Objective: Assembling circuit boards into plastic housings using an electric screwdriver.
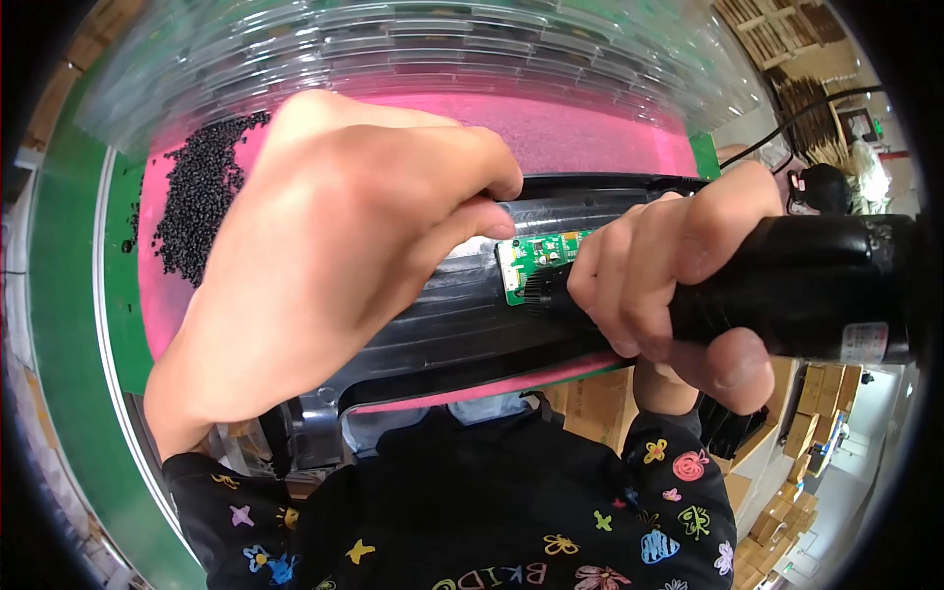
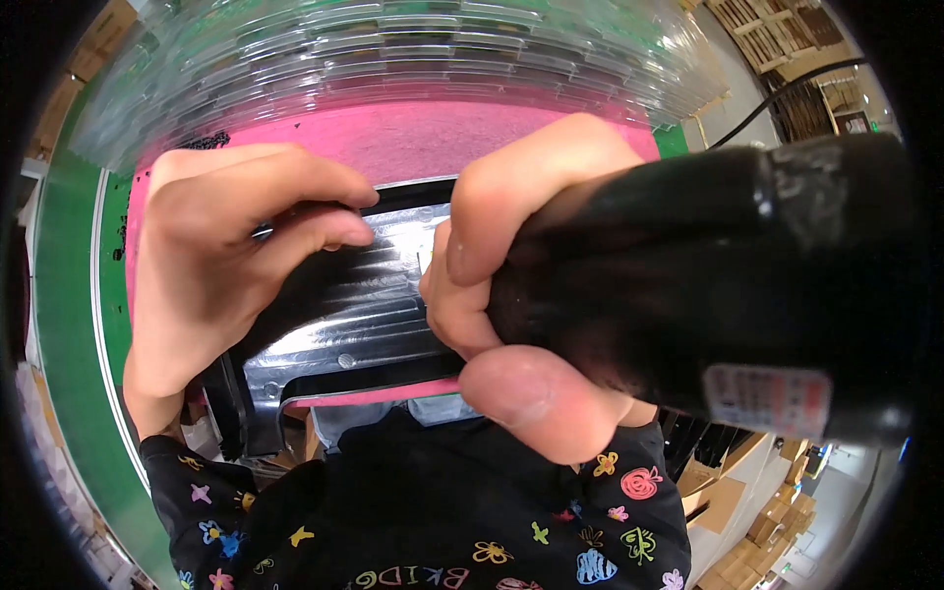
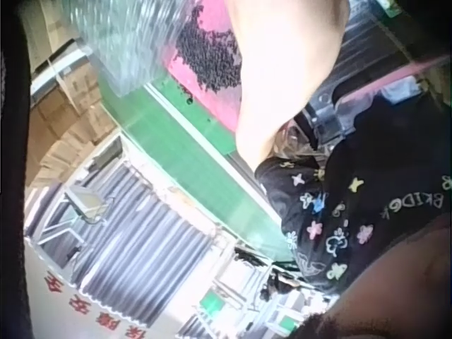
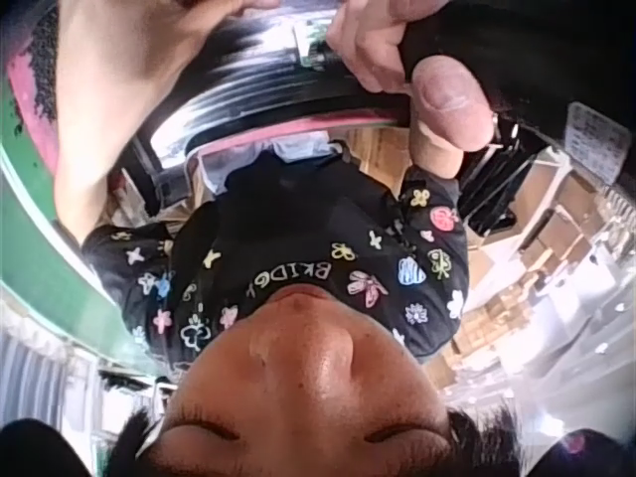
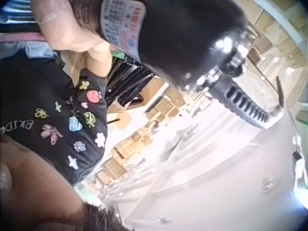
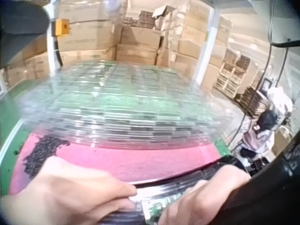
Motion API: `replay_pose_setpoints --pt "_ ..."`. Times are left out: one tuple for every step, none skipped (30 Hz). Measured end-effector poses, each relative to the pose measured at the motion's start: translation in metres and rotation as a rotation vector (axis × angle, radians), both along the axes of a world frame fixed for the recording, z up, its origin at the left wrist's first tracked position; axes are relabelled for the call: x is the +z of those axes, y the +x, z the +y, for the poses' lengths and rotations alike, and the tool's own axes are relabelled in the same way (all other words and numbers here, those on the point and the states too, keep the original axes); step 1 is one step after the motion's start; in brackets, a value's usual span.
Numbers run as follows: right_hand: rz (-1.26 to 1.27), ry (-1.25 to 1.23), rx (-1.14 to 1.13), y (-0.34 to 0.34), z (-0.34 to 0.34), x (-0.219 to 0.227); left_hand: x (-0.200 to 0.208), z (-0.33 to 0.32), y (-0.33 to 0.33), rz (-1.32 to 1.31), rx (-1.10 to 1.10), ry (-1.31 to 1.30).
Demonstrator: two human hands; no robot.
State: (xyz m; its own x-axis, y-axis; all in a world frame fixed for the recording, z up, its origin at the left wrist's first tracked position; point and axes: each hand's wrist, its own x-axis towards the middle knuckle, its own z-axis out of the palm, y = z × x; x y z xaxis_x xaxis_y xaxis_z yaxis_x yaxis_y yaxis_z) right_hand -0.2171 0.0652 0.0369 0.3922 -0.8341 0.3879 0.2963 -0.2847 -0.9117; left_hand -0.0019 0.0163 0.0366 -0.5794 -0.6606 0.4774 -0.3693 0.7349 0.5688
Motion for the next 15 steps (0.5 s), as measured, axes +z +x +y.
replay_pose_setpoints --pt "-0.006 -0.029 0.017 0.0 -0.001 -0.001 -0.004 -0.003 0.0 0.009 -0.066 0.041" --pt "-0.016 -0.058 0.045 0.003 -0.002 -0.003 -0.009 -0.004 0.002 0.014 -0.12 0.081" --pt "-0.057 -0.052 0.015 0.008 -0.002 -0.007 -0.015 -0.003 0.002 0.026 -0.135 0.106" --pt "-0.066 -0.031 0.02 0.008 -0.001 -0.008 -0.032 0.001 0.0 0.09 -0.068 0.057" --pt "-0.064 -0.068 0.113 0.006 -0.005 -0.01 -0.031 0.001 0.0 -0.024 -0.088 0.027" --pt "-0.063 -0.106 0.207 0.006 -0.01 -0.012 -0.03 0.0 -0.001 -0.139 -0.107 -0.003" --pt "-0.077 -0.104 0.161 0.012 -0.007 -0.013 -0.032 0.004 -0.004 -0.159 -0.092 0.025" --pt "-0.09 -0.104 0.14 0.015 -0.005 -0.013 -0.034 0.005 -0.007 -0.181 -0.11 0.002" --pt "-0.09 -0.137 0.207 0.015 -0.007 -0.013 -0.032 0.007 -0.007 -0.226 -0.125 0.064" --pt "-0.09 -0.17 0.274 0.013 -0.009 -0.013 -0.029 0.009 -0.006 -0.271 -0.141 0.127" --pt "-0.087 -0.175 0.282 0.012 -0.009 -0.012 -0.028 0.009 -0.005 -0.268 -0.133 0.121" --pt "-0.041 -0.177 0.275 0.011 -0.009 -0.012 -0.029 0.009 -0.003 -0.284 -0.132 0.131" --pt "0.005 -0.179 0.267 0.011 -0.007 -0.011 -0.029 0.009 -0.002 -0.302 -0.132 0.141" --pt "0.002 -0.183 0.276 0.011 -0.004 -0.012 -0.031 0.009 -0.001 -0.303 -0.122 0.139" --pt "-0.046 -0.094 0.237 0.011 0.0 -0.013 -0.033 0.009 0.001 -0.303 -0.147 0.17"
